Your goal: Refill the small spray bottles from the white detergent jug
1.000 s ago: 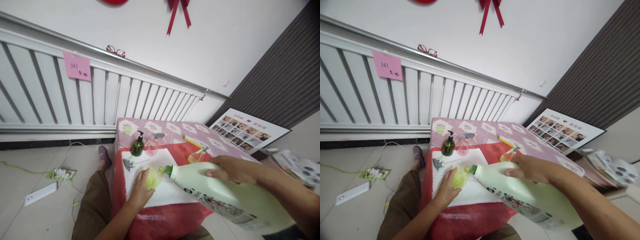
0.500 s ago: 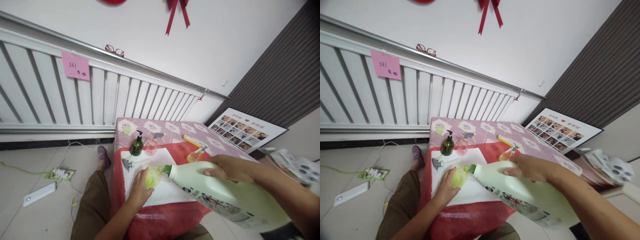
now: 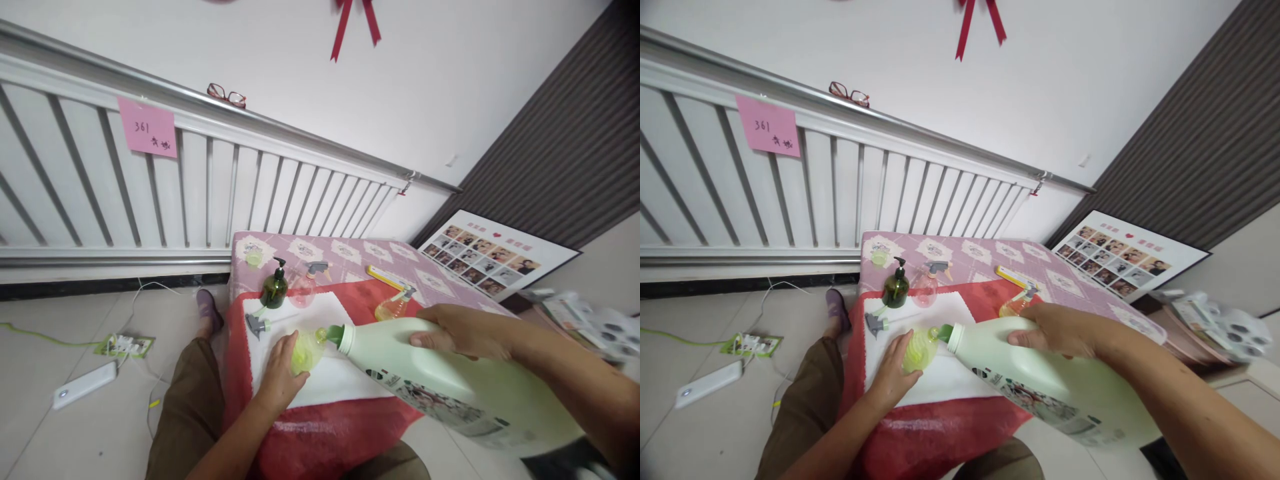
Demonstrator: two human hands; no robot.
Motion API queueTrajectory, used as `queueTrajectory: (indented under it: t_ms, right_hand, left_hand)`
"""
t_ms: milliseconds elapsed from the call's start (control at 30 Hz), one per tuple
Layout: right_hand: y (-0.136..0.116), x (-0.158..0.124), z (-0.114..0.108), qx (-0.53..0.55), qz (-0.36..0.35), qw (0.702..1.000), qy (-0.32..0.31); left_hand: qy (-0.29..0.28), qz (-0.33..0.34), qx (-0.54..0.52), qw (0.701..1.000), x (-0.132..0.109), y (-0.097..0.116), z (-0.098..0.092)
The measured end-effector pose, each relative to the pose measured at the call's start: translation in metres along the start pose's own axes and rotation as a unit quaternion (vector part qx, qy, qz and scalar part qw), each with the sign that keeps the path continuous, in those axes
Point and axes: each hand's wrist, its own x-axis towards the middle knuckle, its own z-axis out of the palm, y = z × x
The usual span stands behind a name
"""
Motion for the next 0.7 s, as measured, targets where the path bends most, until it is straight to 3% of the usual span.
queueTrajectory:
  t_ms: [100, 300, 700]
  right_hand:
    - [-0.0004, 0.0003, 0.0002, 0.006, 0.009, 0.999, -0.039]
    - [-0.0031, -0.0027, 0.0009, 0.031, 0.013, 0.999, -0.001]
    - [-0.0002, -0.0018, 0.0012, 0.049, -0.001, 0.999, -0.001]
  left_hand:
    - [-0.002, 0.003, -0.002, 1.000, -0.0002, -0.0006, 0.0003]
    - [0.010, 0.005, -0.016, 1.000, -0.0010, -0.0007, 0.0003]
    - [0.012, 0.011, -0.011, 1.000, -0.0011, 0.0034, -0.0026]
